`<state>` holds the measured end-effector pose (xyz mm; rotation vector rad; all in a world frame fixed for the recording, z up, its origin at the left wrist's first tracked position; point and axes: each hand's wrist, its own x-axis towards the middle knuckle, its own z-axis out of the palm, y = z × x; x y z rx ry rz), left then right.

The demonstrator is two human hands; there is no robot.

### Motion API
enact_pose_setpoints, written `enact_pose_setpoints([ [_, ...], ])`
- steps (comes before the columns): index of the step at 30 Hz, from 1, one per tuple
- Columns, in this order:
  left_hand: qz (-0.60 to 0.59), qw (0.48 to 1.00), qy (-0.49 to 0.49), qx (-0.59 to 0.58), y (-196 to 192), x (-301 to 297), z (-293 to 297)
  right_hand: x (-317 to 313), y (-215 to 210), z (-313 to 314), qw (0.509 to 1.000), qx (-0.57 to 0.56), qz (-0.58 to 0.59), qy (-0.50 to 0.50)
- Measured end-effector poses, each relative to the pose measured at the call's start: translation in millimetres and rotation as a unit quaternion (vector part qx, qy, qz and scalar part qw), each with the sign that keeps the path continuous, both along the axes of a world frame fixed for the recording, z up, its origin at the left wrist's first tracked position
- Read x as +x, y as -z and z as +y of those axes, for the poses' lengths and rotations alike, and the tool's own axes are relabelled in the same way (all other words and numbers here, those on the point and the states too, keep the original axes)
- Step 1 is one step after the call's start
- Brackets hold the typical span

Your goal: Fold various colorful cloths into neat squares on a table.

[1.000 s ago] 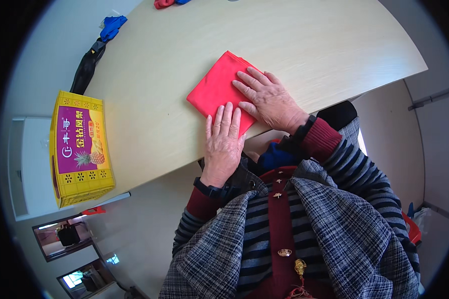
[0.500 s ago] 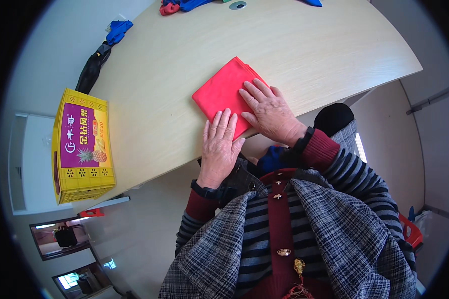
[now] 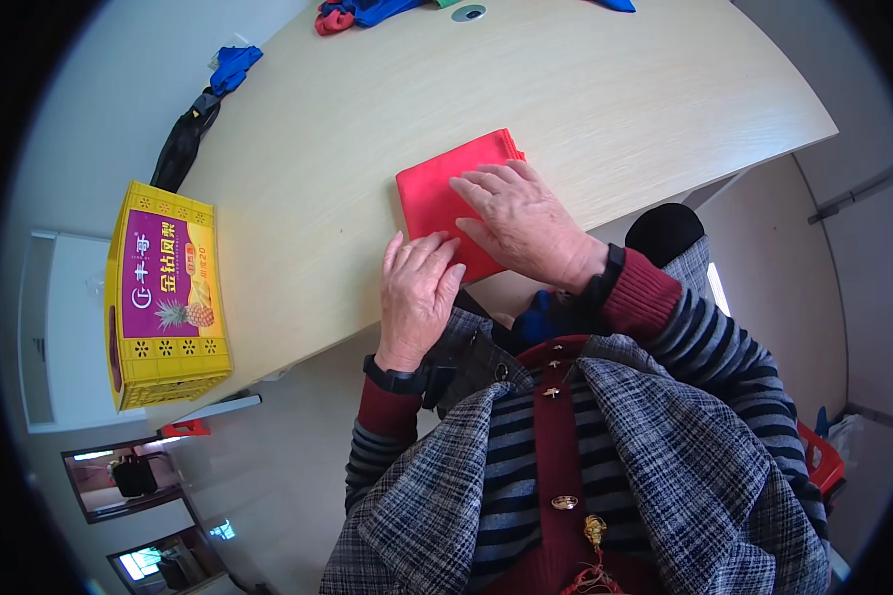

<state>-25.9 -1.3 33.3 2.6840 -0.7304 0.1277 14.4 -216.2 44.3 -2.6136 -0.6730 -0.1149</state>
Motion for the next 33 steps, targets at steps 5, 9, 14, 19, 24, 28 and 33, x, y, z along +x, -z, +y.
enact_pose_setpoints([
  [5,-0.077,0.995,-0.051,-0.039,13,45,-14,29,48,24,0.990,-0.011,-0.122,0.066],
  [9,-0.039,0.998,-0.058,0.003,35,61,-14,33,53,22,0.992,-0.042,-0.107,0.055],
  [14,-0.016,0.997,-0.074,-0.003,38,59,-14,33,54,17,0.993,-0.035,-0.104,0.054],
  [19,-0.022,0.997,-0.073,-0.025,38,58,-15,34,51,16,0.993,-0.035,-0.093,0.055],
  [24,-0.033,0.997,-0.067,-0.024,42,57,-14,26,44,5,0.990,-0.004,-0.134,0.048],
  [28,-0.035,0.996,-0.076,-0.018,39,53,-7,-23,4,-7,0.997,0.049,-0.057,-0.023],
  [33,-0.044,0.996,-0.079,-0.009,34,49,-6,-36,5,-17,0.995,0.057,-0.048,-0.072],
])
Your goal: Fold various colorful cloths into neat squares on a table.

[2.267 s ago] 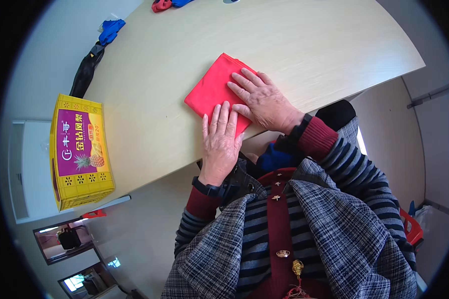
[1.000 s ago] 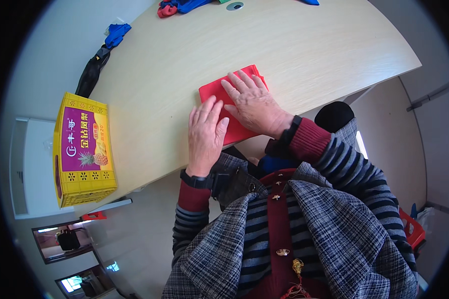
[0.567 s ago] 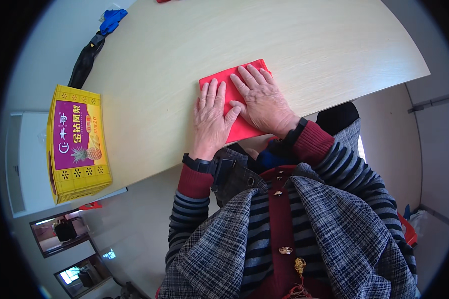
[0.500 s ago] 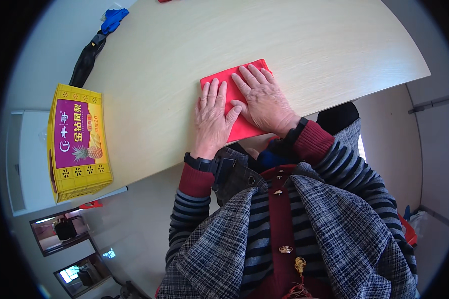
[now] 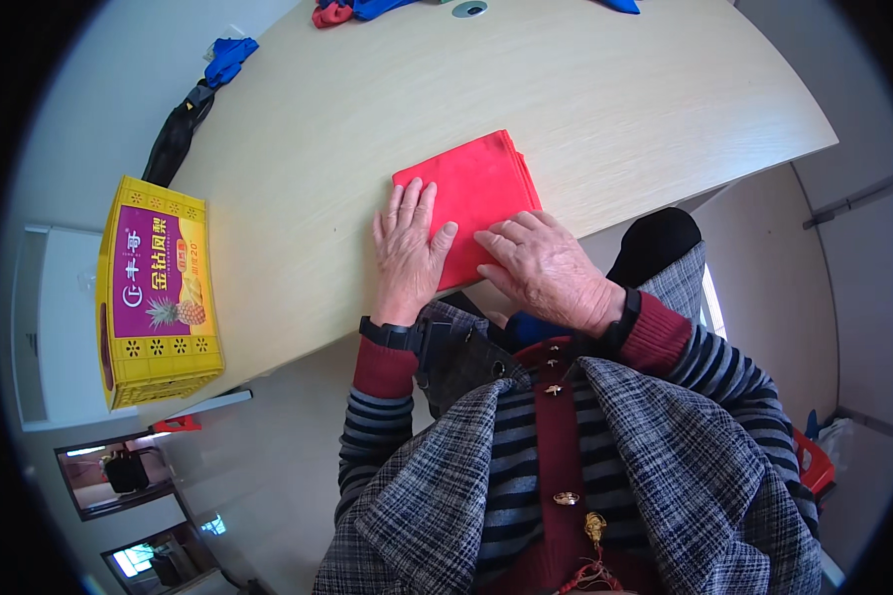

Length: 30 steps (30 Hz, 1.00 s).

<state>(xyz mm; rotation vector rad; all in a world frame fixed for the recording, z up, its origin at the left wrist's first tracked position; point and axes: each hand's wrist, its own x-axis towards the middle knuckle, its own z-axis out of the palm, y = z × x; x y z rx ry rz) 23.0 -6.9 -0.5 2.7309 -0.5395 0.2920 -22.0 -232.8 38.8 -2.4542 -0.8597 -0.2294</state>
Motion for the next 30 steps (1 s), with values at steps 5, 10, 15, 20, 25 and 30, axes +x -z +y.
enact_pose_setpoints([
  [5,-0.031,0.998,-0.018,0.045,-14,-21,2,31,-4,-3,0.999,-0.044,0.009,0.020],
  [10,-0.034,0.995,-0.020,0.092,-29,-53,-11,65,-3,-5,0.994,-0.085,-0.024,0.061],
  [15,0.026,0.999,-0.019,0.018,-40,-40,-13,65,5,15,0.991,-0.075,-0.052,0.092],
  [20,-0.050,0.998,0.023,-0.017,-10,13,-22,66,34,34,0.982,-0.077,-0.071,0.157],
  [25,-0.003,0.999,0.045,-0.009,7,32,-26,69,53,24,0.984,-0.086,-0.064,0.141],
  [30,0.016,0.999,0.040,-0.015,5,28,-27,66,49,21,0.987,-0.060,-0.056,0.138],
])
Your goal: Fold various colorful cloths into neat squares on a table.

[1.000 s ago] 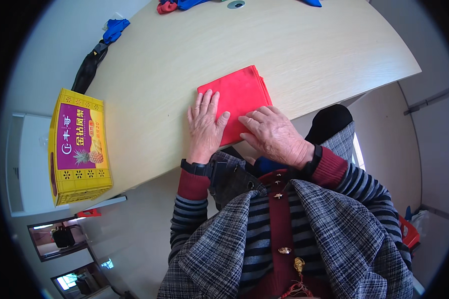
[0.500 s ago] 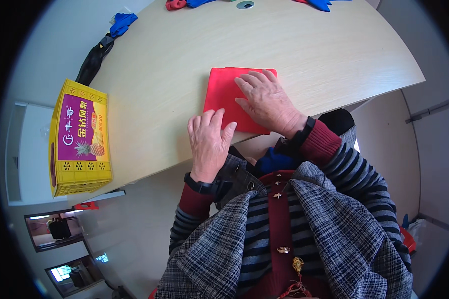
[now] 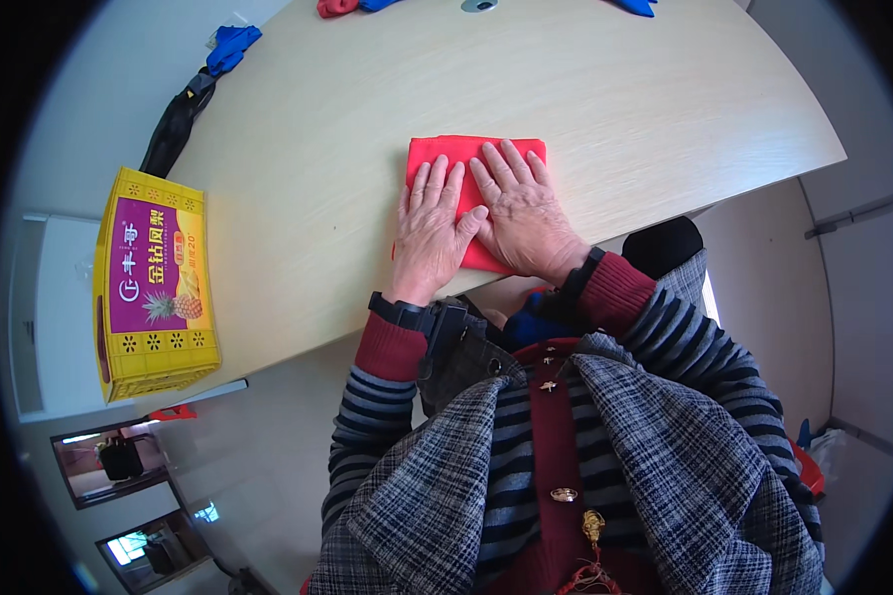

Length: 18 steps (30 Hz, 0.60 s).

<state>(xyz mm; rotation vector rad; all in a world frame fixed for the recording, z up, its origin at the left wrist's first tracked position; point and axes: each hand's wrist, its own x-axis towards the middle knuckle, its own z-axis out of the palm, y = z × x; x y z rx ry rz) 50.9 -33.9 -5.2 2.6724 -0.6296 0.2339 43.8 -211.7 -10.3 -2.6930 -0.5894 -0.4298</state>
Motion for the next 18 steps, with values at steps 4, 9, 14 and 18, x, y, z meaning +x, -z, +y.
enact_pose_setpoints([
  [4,-0.011,1.000,-0.003,0.008,-3,0,-2,-1,-6,-3,1.000,-0.006,-0.002,0.004],
  [9,-0.026,0.999,0.003,0.040,-9,3,-5,-6,-11,-4,1.000,0.002,-0.001,0.025],
  [14,-0.007,0.998,0.018,0.059,-3,9,-11,-6,2,-5,0.999,-0.019,0.001,0.030],
  [18,0.000,0.999,0.016,0.046,-5,10,-12,-4,3,-7,1.000,-0.012,-0.004,0.027],
])
